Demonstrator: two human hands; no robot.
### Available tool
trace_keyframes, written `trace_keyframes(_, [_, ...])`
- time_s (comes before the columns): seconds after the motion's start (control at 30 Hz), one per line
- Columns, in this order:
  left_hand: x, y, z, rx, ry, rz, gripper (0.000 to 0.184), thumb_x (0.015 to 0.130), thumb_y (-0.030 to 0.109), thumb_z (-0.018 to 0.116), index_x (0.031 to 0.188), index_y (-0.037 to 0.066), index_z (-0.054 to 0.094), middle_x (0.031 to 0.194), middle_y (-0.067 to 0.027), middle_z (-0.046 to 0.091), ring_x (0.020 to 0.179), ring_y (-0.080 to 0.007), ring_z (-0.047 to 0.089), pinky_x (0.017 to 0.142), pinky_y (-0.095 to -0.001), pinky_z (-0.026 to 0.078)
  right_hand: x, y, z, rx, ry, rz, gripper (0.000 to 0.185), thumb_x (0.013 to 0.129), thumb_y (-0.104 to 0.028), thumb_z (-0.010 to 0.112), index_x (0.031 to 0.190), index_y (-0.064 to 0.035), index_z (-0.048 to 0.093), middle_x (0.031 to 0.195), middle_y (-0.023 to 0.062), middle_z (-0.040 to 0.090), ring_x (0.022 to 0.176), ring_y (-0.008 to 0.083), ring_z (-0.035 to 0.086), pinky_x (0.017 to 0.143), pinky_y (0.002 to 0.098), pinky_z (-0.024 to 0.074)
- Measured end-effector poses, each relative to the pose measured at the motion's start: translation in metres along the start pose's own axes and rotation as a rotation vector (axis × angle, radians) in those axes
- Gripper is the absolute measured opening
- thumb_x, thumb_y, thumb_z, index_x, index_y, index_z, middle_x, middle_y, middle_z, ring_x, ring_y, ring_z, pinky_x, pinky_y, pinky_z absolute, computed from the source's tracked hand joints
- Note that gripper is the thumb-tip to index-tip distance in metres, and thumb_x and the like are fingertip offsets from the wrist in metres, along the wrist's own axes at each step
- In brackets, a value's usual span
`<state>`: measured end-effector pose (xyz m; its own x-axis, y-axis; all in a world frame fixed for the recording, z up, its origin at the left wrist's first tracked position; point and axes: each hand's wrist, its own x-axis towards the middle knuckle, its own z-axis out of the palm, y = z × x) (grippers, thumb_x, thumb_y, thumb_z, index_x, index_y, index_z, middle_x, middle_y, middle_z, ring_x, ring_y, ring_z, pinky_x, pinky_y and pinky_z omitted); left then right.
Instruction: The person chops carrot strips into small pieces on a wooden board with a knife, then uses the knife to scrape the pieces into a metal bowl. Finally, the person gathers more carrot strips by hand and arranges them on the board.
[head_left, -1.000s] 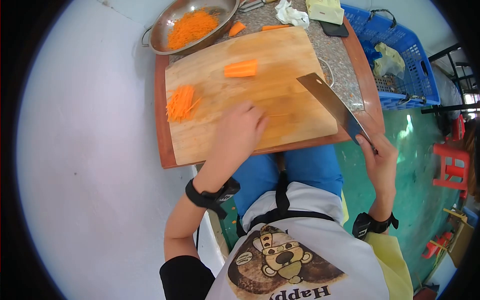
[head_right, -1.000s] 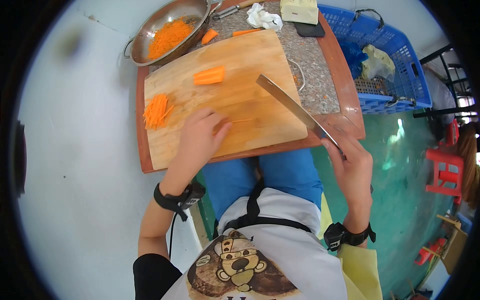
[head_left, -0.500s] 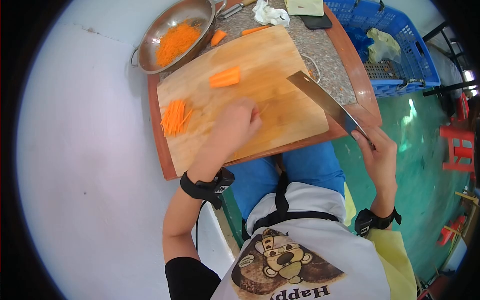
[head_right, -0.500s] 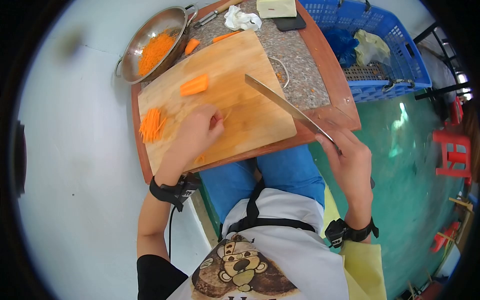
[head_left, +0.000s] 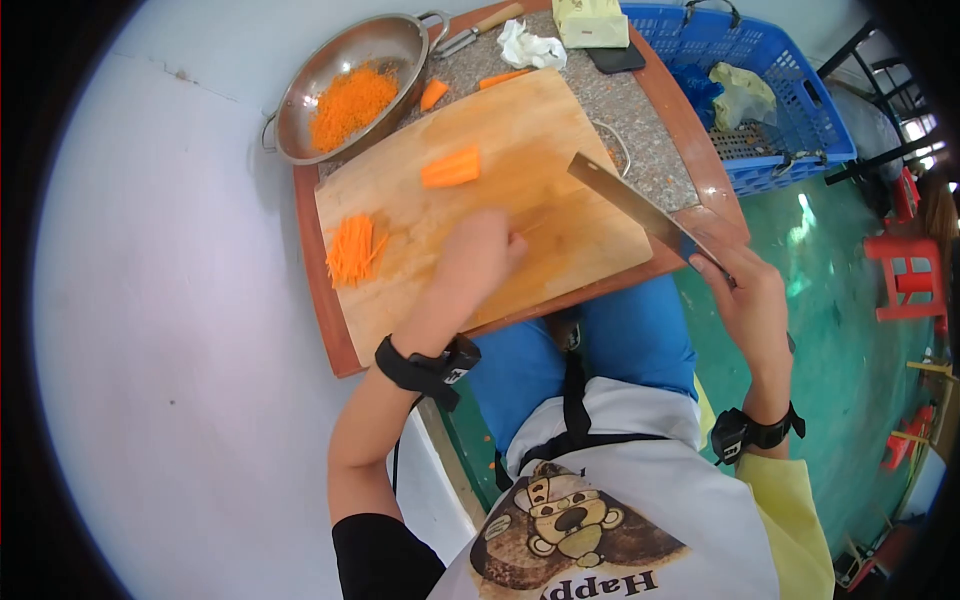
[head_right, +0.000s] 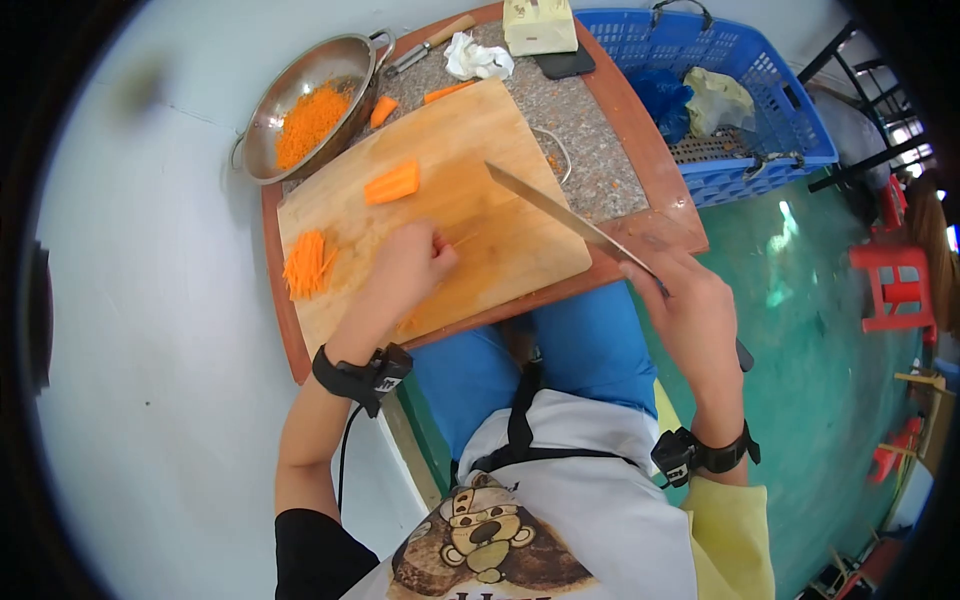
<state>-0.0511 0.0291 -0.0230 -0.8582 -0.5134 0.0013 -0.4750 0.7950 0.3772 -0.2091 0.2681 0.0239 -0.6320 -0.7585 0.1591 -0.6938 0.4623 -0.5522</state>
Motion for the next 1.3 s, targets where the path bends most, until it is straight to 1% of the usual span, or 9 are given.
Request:
trace_keyframes(0.1, [-0.002, -0.015, -0.022, -0.213, -0.142, -0.145, 0.017, 0.074, 0.015, 0.061, 0.075, -0.002, 0.062, 0.070, -0.0192, 0.062, 0.068, -0.0335, 0.062, 0.064, -0.0417, 0.050, 0.000, -0.005, 0.002, -0.047, -0.012, 0.021, 0.020, 0.082, -0.021, 0.065, 0.098, -0.0089, 0.066, 0.081, 0.0095, 0.062, 0.069, 0.0305, 0.060, 0.060, 0.0365, 0.0481])
trace_keyframes(0.17, [-0.006, -0.021, -0.028, -0.246, -0.115, -0.217, 0.017, 0.075, 0.014, 0.064, 0.079, -0.002, 0.062, 0.068, -0.0134, 0.062, 0.064, -0.0237, 0.061, 0.062, -0.0337, 0.049, 0.002, -0.007, 0.007, -0.034, -0.002, -0.002, 0.019, 0.082, -0.022, 0.065, 0.096, -0.0090, 0.066, 0.079, 0.0093, 0.061, 0.069, 0.0308, 0.060, 0.059, 0.0375, 0.0476])
trace_keyframes(0.3, [-0.012, -0.016, -0.022, -0.215, 0.024, -0.138, 0.017, 0.076, 0.015, 0.064, 0.081, -0.001, 0.063, 0.071, -0.0143, 0.062, 0.065, -0.0265, 0.062, 0.062, -0.0355, 0.049, 0.005, -0.006, 0.011, -0.037, -0.012, -0.065, 0.016, 0.083, -0.022, 0.063, 0.083, -0.0060, 0.063, 0.074, 0.0103, 0.058, 0.067, 0.0320, 0.058, 0.056, 0.0388, 0.0461])
trace_keyframes(0.6, [-0.003, 0.010, 0.010, 0.326, -0.035, -0.012, 0.012, 0.074, 0.011, 0.061, 0.078, 0.000, 0.062, 0.076, -0.0176, 0.060, 0.071, -0.0338, 0.061, 0.063, -0.0418, 0.049, 0.015, 0.011, 0.007, 0.075, 0.019, -0.109, 0.018, 0.083, -0.022, 0.064, 0.080, -0.0038, 0.064, 0.072, 0.0106, 0.059, 0.065, 0.0313, 0.059, 0.056, 0.0383, 0.0456])
trace_keyframes(0.7, [0.001, 0.009, 0.002, 0.226, 0.035, -0.042, 0.011, 0.074, 0.011, 0.061, 0.076, 0.000, 0.060, 0.073, -0.0160, 0.060, 0.067, -0.0331, 0.060, 0.062, -0.0413, 0.050, 0.016, 0.020, 0.006, 0.096, 0.030, -0.104, 0.018, 0.083, -0.021, 0.064, 0.080, -0.0039, 0.064, 0.073, 0.0106, 0.060, 0.066, 0.0310, 0.059, 0.056, 0.0384, 0.0456])
trace_keyframes(0.8, [0.005, 0.012, -0.011, -0.115, -0.180, -0.317, 0.014, 0.074, 0.011, 0.062, 0.082, 0.000, 0.061, 0.075, -0.0152, 0.059, 0.069, -0.0323, 0.059, 0.065, -0.0399, 0.050, 0.019, 0.028, 0.005, 0.127, 0.031, -0.090, 0.017, 0.082, -0.021, 0.064, 0.079, -0.0039, 0.064, 0.073, 0.0106, 0.059, 0.066, 0.0312, 0.059, 0.056, 0.0383, 0.0455])
trace_keyframes(0.87, [-0.001, 0.012, 0.000, -0.112, 0.131, 0.005, 0.017, 0.075, 0.010, 0.063, 0.087, -0.001, 0.062, 0.077, -0.0149, 0.059, 0.073, -0.0313, 0.059, 0.067, -0.0380, 0.049, 0.019, 0.033, 0.007, 0.148, 0.020, -0.069, 0.017, 0.082, -0.021, 0.065, 0.079, -0.0039, 0.064, 0.073, 0.0106, 0.059, 0.066, 0.0314, 0.058, 0.056, 0.0382, 0.0455])
trace_keyframes(0.97, [-0.006, 0.024, 0.016, 0.002, 0.205, 0.135, 0.018, 0.077, 0.008, 0.062, 0.092, -0.002, 0.063, 0.081, -0.0163, 0.059, 0.077, -0.0318, 0.059, 0.068, -0.0371, 0.048, 0.020, 0.037, 0.007, 0.127, 0.052, -0.109, 0.017, 0.081, -0.021, 0.065, 0.079, -0.0041, 0.064, 0.073, 0.0106, 0.059, 0.066, 0.0318, 0.058, 0.057, 0.0382, 0.0456])
trace_keyframes(1.3, [-0.006, 0.033, 0.020, -0.010, 0.101, 0.218, 0.007, 0.074, 0.004, 0.062, 0.075, 0.000, 0.057, 0.077, -0.0142, 0.057, 0.076, -0.0317, 0.056, 0.070, -0.0396, 0.046, 0.010, 0.025, 0.002, 0.104, 0.010, -0.036, 0.018, 0.083, -0.023, 0.063, 0.080, -0.0049, 0.065, 0.073, 0.0103, 0.059, 0.066, 0.0319, 0.058, 0.057, 0.0383, 0.0456])
